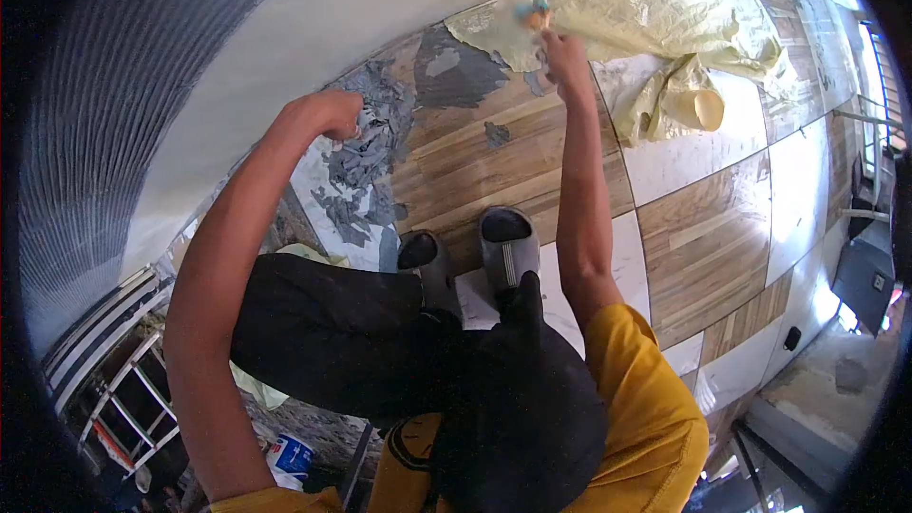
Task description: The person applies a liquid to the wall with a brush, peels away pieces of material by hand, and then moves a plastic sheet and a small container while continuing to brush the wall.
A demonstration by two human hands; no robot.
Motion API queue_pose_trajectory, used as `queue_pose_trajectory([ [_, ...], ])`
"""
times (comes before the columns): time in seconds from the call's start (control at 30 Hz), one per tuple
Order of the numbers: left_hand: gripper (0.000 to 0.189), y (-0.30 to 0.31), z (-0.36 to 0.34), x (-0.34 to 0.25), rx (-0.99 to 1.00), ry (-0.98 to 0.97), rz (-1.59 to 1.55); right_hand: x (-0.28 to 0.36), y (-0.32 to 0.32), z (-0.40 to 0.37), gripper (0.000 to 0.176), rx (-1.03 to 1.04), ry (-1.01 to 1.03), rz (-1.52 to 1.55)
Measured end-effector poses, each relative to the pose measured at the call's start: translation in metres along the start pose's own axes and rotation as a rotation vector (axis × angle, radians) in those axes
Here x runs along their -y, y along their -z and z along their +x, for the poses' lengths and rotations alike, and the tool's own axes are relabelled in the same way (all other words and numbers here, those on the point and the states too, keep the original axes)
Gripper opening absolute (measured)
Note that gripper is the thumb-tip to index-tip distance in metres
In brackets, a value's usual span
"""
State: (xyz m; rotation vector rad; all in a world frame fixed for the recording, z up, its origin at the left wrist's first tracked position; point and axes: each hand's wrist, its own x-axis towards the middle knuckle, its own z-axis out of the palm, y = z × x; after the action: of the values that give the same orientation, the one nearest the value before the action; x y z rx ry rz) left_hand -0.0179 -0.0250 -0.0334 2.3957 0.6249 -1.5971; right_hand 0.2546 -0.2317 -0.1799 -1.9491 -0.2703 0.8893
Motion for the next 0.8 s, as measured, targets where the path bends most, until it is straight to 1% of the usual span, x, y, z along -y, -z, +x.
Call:
queue_pose_trajectory([
  [0.07,0.035,-0.007,0.005,0.009,-0.1,-0.053,-0.03,0.052,0.01,-0.013,0.033,0.053,0.061,0.268],
  [0.1,0.035,-0.009,0.006,0.01,-0.098,-0.05,-0.036,0.072,0.019,-0.027,0.033,0.06,0.061,0.266],
  [0.17,0.035,-0.013,0.011,0.012,-0.13,-0.114,-0.038,0.095,0.041,-0.066,0.032,0.084,0.095,0.437],
  [0.23,0.034,-0.009,0.01,0.009,-0.092,-0.085,-0.033,0.086,0.057,-0.093,0.032,0.094,0.095,0.442],
  [0.3,0.034,-0.004,0.003,0.004,-0.052,-0.055,-0.022,0.078,0.055,-0.099,0.031,0.101,0.094,0.453],
  [0.37,0.033,0.002,-0.004,0.0,-0.039,-0.032,-0.036,0.05,0.034,-0.097,0.029,0.008,-0.119,0.238],
  [0.4,0.033,-0.001,-0.002,0.001,-0.039,-0.03,-0.035,0.033,0.022,-0.089,0.029,0.009,-0.117,0.24],
  [0.47,0.033,-0.008,0.005,0.004,-0.148,-0.052,-0.021,0.004,-0.005,-0.06,0.028,0.2,-0.101,0.196],
  [0.5,0.033,-0.008,0.005,0.004,-0.148,-0.05,-0.017,0.002,-0.017,-0.048,0.028,0.2,-0.1,0.201],
  [0.6,0.034,-0.006,0.004,0.002,-0.103,-0.045,-0.016,0.013,-0.042,-0.027,0.028,0.214,-0.119,0.217],
  [0.63,0.034,-0.007,0.005,0.003,-0.103,-0.045,-0.023,0.027,-0.044,-0.026,0.027,0.237,-0.079,0.257],
  [0.7,0.035,-0.008,0.005,0.006,-0.102,-0.044,-0.037,0.048,-0.038,-0.032,0.027,0.265,-0.041,0.293],
  [0.77,0.036,-0.005,0.0,0.005,-0.098,-0.035,-0.041,0.061,-0.021,-0.056,0.027,0.222,-0.054,0.492],
  [0.8,0.036,-0.006,0.001,0.007,-0.097,-0.035,-0.048,0.063,-0.013,-0.069,0.027,0.226,-0.055,0.486],
])
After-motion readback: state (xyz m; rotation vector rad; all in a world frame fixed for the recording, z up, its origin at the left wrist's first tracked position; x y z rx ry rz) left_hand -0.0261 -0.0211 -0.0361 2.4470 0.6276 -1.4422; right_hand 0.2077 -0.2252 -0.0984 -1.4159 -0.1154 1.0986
